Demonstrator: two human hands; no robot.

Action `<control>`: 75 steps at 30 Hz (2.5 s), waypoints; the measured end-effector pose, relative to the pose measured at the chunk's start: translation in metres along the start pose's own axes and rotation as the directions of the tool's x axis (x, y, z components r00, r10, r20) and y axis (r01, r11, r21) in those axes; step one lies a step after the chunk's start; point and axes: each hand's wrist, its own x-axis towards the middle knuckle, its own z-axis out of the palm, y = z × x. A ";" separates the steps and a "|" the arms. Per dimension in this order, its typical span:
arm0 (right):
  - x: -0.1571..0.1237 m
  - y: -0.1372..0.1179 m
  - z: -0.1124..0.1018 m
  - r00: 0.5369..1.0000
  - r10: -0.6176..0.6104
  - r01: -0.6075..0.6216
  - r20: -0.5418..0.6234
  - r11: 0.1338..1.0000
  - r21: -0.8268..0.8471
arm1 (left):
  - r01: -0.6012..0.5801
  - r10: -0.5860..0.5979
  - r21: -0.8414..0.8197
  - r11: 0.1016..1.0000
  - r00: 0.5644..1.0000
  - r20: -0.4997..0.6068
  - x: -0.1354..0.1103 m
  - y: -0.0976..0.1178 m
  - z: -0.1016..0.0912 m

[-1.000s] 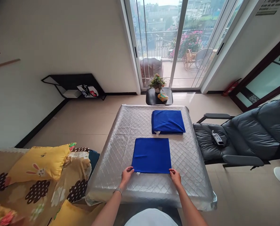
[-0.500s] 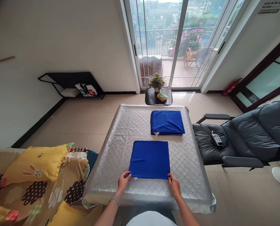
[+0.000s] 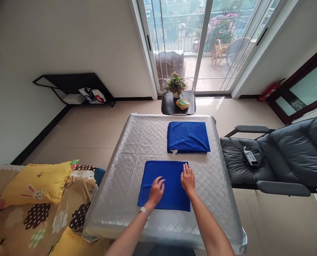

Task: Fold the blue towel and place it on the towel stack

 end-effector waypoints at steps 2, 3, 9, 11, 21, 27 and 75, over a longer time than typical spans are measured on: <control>0.012 0.007 0.017 0.998 -0.053 0.051 -0.023 0.996 -0.076 | -0.160 0.156 0.074 0.984 0.986 0.066 0.036 0.032 0.032; 0.013 0.011 0.025 0.997 -0.073 0.070 -0.028 0.993 -0.099 | -0.217 0.208 0.108 0.970 0.974 0.092 0.052 0.045 0.047; 0.006 0.025 0.048 0.992 -0.114 0.107 -0.050 0.986 -0.131 | -0.301 0.275 0.281 0.911 0.953 0.130 0.093 0.057 0.090; 0.008 0.023 0.046 0.995 -0.090 0.084 -0.049 0.989 -0.118 | -0.284 0.254 0.318 0.905 0.958 0.132 0.090 0.044 0.084; 0.010 0.015 0.041 0.998 -0.054 0.050 -0.033 0.993 -0.109 | 0.070 -0.047 0.503 0.861 0.997 -0.058 0.070 -0.068 -0.008; 0.010 0.011 0.038 0.998 -0.052 0.046 -0.045 0.991 -0.123 | 0.084 -0.054 0.475 0.876 0.996 -0.077 0.067 -0.093 -0.021; 0.014 0.006 0.045 0.999 -0.032 0.028 -0.024 0.988 -0.152 | 0.068 -0.039 0.424 0.903 0.996 -0.078 0.072 -0.094 -0.024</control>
